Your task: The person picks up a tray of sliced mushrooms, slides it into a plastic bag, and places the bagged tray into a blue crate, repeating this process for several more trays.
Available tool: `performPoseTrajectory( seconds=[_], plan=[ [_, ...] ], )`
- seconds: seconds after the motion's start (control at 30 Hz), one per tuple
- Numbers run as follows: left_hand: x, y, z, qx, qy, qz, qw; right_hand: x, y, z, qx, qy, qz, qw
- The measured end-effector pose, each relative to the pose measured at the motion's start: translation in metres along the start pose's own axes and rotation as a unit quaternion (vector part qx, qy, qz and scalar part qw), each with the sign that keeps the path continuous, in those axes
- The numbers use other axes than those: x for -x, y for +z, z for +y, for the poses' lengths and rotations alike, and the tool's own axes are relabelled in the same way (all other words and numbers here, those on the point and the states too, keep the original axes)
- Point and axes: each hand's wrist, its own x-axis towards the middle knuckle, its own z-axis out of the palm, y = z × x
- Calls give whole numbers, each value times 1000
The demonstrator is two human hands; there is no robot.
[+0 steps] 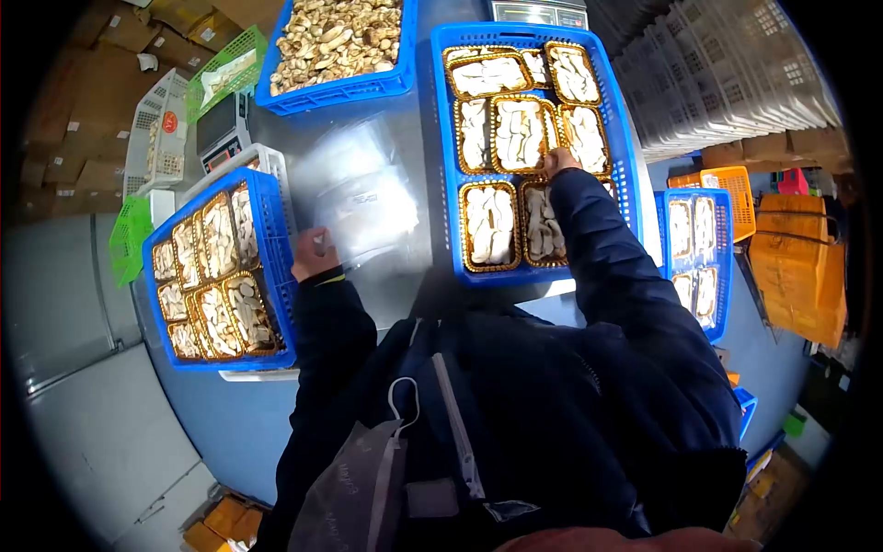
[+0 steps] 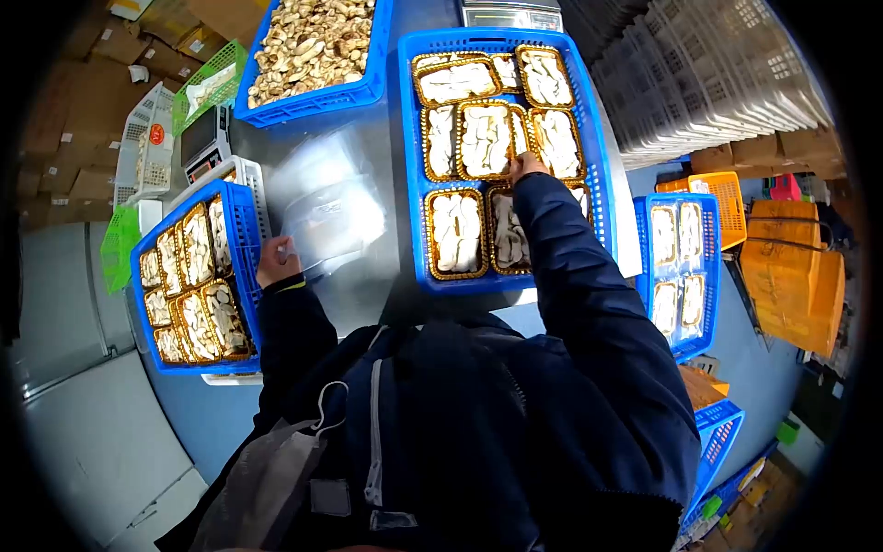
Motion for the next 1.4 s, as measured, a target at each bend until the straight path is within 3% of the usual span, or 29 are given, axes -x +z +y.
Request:
performPoseTrajectory(
  seconds=[0.07, 0.1, 0.13, 0.2, 0.27, 0.33, 0.37, 0.4, 0.47, 0.53, 0.6, 0.63, 0.73, 0.8, 0.83, 0.93, 1.0, 1.07, 1.13, 1.23, 1.27, 1.3, 1.33, 1.4],
  plan=[
    [-4, 16, -16, 15, 71, 11, 997, -1, -7, 7, -46, -17, -23, 999],
    [-4, 10, -7, -43, 52, -28, 997, 1, -9, 9, -42, -33, -1, 999],
    [-4, 6, 0, 24, 45, -48, 998, 5, -14, 13, -35, -50, 21, 998],
    [-8, 36, -32, -7, 43, -15, 999, 19, -32, 13, -18, -85, 38, 995],
    [-5, 20, -7, -27, -12, -49, 998, 26, -34, 27, -48, -158, 87, 982],
    [-2, 20, -1, -13, 1, -57, 998, 36, -40, 38, -147, -190, 39, 970],
    [-1, 21, -1, 0, 6, -64, 998, 75, -73, -10, -134, -185, 42, 973],
    [0, 23, -2, 14, 12, -71, 997, 84, -72, -14, -194, -150, -1, 969],
    [6, 37, -14, 93, 37, -31, 994, 110, -70, -27, -317, -226, -75, 918],
    [10, 37, -12, 131, 15, -48, 990, 152, -64, -67, -402, -225, -151, 874],
    [9, 34, -5, 57, -29, -101, 993, 203, -82, -122, -410, -95, -320, 848],
    [7, 39, -18, 376, -132, -180, 899, 219, -70, -133, -405, -106, -359, 834],
    [11, 12, -7, 398, 54, -164, 901, 252, -32, -150, -442, -118, -451, 766],
    [17, 6, 4, 202, -14, -112, 973, 265, -29, -166, -428, -124, -474, 759],
    [24, -2, 13, 261, -11, -76, 962, 267, -26, -167, -424, -133, -483, 755],
    [32, -12, 10, 379, -66, -114, 916, 271, -32, -173, -406, -128, -464, 777],
    [23, -20, -16, 619, -171, -288, 711, 269, -30, -169, -379, -104, -447, 803],
    [21, -4, -34, 513, -55, -225, 827, 267, -33, -164, -351, -79, -441, 822],
    [32, 3, -44, 358, 31, -105, 927, 263, -32, -152, -347, -97, -409, 838],
    [43, -24, -24, 205, 148, -36, 967, 257, -30, -138, -336, -137, -368, 856],
    [47, -37, -13, 147, 153, -57, 976, 258, -27, -137, -343, -131, -351, 861],
    [49, -35, -13, 145, 195, -45, 969, 260, -24, -136, -350, -124, -335, 866],
    [55, -37, -10, 162, 168, -101, 967, 261, -22, -136, -357, -116, -318, 871],
    [62, -40, 1, 114, 264, -73, 955, 263, -13, -141, -368, -164, -266, 876]
  ],
)
